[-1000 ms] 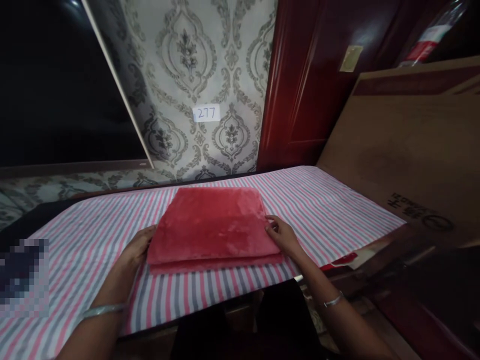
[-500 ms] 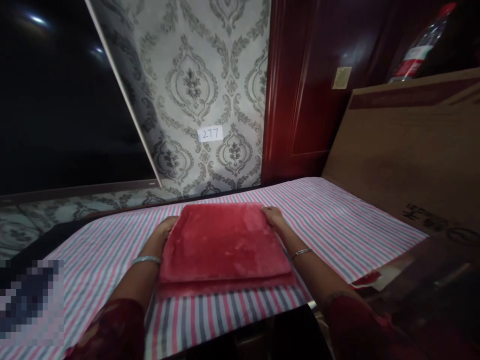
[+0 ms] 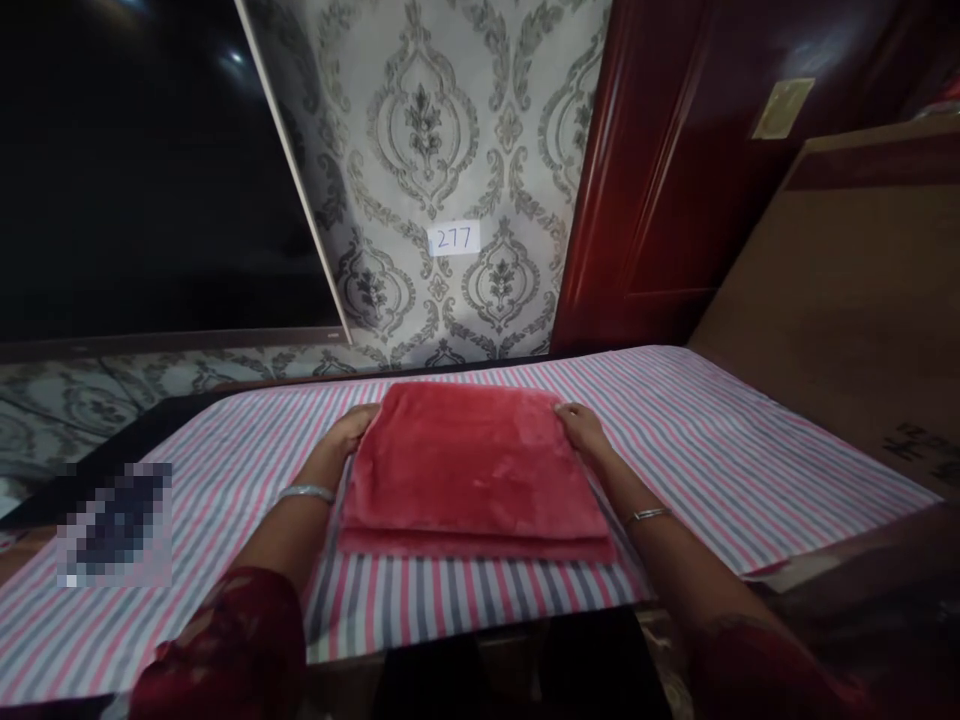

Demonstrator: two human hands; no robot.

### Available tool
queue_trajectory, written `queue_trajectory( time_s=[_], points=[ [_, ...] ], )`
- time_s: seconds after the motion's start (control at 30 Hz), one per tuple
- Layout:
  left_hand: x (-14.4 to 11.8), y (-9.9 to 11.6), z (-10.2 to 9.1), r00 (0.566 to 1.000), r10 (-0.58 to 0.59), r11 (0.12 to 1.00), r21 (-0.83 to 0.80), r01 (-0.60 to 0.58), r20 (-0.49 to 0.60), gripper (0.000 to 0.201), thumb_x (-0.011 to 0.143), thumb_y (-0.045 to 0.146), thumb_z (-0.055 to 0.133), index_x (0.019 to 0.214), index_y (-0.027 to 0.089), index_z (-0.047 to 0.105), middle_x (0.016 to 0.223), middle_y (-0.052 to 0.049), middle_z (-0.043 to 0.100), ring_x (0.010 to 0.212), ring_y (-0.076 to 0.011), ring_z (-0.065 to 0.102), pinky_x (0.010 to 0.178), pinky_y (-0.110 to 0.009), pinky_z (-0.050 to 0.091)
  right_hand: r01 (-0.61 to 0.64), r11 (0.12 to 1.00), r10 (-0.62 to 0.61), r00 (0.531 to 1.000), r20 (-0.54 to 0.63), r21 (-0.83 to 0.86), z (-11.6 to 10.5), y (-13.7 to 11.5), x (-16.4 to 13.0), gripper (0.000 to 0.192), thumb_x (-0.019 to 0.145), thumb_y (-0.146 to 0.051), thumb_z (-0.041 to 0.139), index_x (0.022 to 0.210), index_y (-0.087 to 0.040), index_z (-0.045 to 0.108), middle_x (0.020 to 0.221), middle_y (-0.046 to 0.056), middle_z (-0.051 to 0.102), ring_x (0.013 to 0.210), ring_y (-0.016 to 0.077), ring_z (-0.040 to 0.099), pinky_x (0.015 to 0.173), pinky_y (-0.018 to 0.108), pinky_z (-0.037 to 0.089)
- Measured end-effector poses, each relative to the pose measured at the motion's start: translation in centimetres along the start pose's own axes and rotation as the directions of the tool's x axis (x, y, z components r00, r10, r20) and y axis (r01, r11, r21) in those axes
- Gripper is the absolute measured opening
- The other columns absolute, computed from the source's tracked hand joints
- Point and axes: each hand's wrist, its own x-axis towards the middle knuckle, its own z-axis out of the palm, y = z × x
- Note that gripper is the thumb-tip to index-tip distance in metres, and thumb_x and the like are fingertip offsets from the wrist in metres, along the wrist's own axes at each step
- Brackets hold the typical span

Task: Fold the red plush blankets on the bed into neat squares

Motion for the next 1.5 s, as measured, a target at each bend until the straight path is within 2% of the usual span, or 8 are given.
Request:
queue_trajectory(
  time_s=[0.17,0.27,0.4,0.63,0.83,1.13,1.3,1.5],
  points=[
    [-4.6,-1.2,-1.1,0.987,-0.098,0.995,-0.024,0.102,0.129,0.042,0.037,0.023,0.09,0.075,0.015,0.074,0.06,-0.004,0.071,0.062,-0.0228,0.067,0.057,-0.028,0.05,-0.046,0.988,0.005,0.965,0.263,0.149,-2.4,0.6,-5.7,0.04,0.077,-0.055,0.06,0.086,-0.017,0.066,0.072,0.008,0.071,0.066,0.0225,0.066,0.058,0.031,0.05],
    [-7.5,-2.5,-2.2,0.973,-0.103,0.994,0.002,0.105,0.208,0.034,0.043,0.02,0.088,0.074,0.018,0.075,0.066,-0.005,0.074,0.07,-0.0248,0.069,0.063,-0.029,0.052,-0.066,0.955,-0.058,0.915,0.4,0.288,-4.2,1.1,-9.8,0.047,0.074,-0.059,0.068,0.096,-0.018,0.068,0.086,0.01,0.075,0.076,0.0252,0.07,0.069,0.036,0.056],
    [-9.7,-3.6,-2.9,0.957,-0.055,0.994,0.11,0.024,0.286,0.028,0.049,0.023,0.087,0.075,0.021,0.077,0.077,-0.006,0.077,0.091,-0.0318,0.07,0.076,-0.034,0.054,-0.06,0.949,-0.094,0.884,0.458,0.311,-6.1,1.6,-13.3,0.046,0.07,-0.058,0.075,0.095,-0.018,0.072,0.089,0.008,0.076,0.083,0.0268,0.071,0.076,0.039,0.058],
    [-10.7,-4.4,-3.2,0.935,0.0,0.975,0.209,-0.079,0.355,0.033,0.059,0.043,0.083,0.085,0.022,0.08,0.091,-0.004,0.079,0.104,-0.0329,0.068,0.093,-0.043,0.053,0.028,0.959,-0.128,0.932,0.34,0.283,-6.0,3.3,-15.6,0.049,0.067,-0.06,0.077,0.093,-0.019,0.072,0.088,0.005,0.075,0.081,0.0249,0.069,0.074,0.036,0.056],
    [-11.3,-6.0,-3.8,0.971,0.177,0.977,0.088,-0.193,0.163,0.041,0.065,0.05,0.081,0.092,0.02,0.079,0.104,-0.01,0.078,0.112,-0.0335,0.065,0.101,-0.046,0.049,0.146,0.937,-0.19,0.975,0.116,0.316,-6.5,3.1,-15.2,0.034,0.074,-0.054,0.071,0.084,-0.022,0.067,0.075,0.001,0.069,0.072,0.0194,0.063,0.068,0.029,0.051],
    [-13.0,-7.5,-4.7,0.964,0.213,0.951,0.19,-0.242,0.161,0.035,0.075,0.054,0.071,0.094,0.026,0.08,0.122,-0.007,0.072,0.127,-0.0312,0.056,0.117,-0.048,0.031,0.086,0.957,-0.15,0.965,0.217,0.278,-6.1,5.5,-15.5,0.041,0.074,-0.058,0.07,0.086,-0.019,0.069,0.079,0.004,0.07,0.073,0.0206,0.062,0.069,0.031,0.05],
    [-13.9,-7.1,-3.7,0.951,0.248,0.932,0.221,-0.286,0.183,0.038,0.08,0.05,0.07,0.108,0.026,0.077,0.127,-0.009,0.068,0.119,-0.0283,0.061,0.111,-0.046,0.041,0.186,0.964,-0.216,0.965,0.149,0.192,-6.4,5.8,-15.7,0.042,0.073,-0.058,0.072,0.09,-0.02,0.074,0.097,0.007,0.07,0.088,0.0234,0.064,0.077,0.033,0.052],
    [-13.9,-7.2,-2.1,0.97,0.237,0.968,0.098,-0.231,-0.056,0.046,0.072,0.054,0.077,0.104,0.021,0.075,0.105,-0.007,0.075,0.103,-0.0284,0.066,0.098,-0.042,0.049,0.27,0.948,-0.29,0.951,0.107,0.166,-7.5,5.4,-15.2,0.037,0.078,-0.057,0.068,0.09,-0.022,0.073,0.098,0.007,0.069,0.094,0.023,0.064,0.087,0.034,0.049]
  ],
)
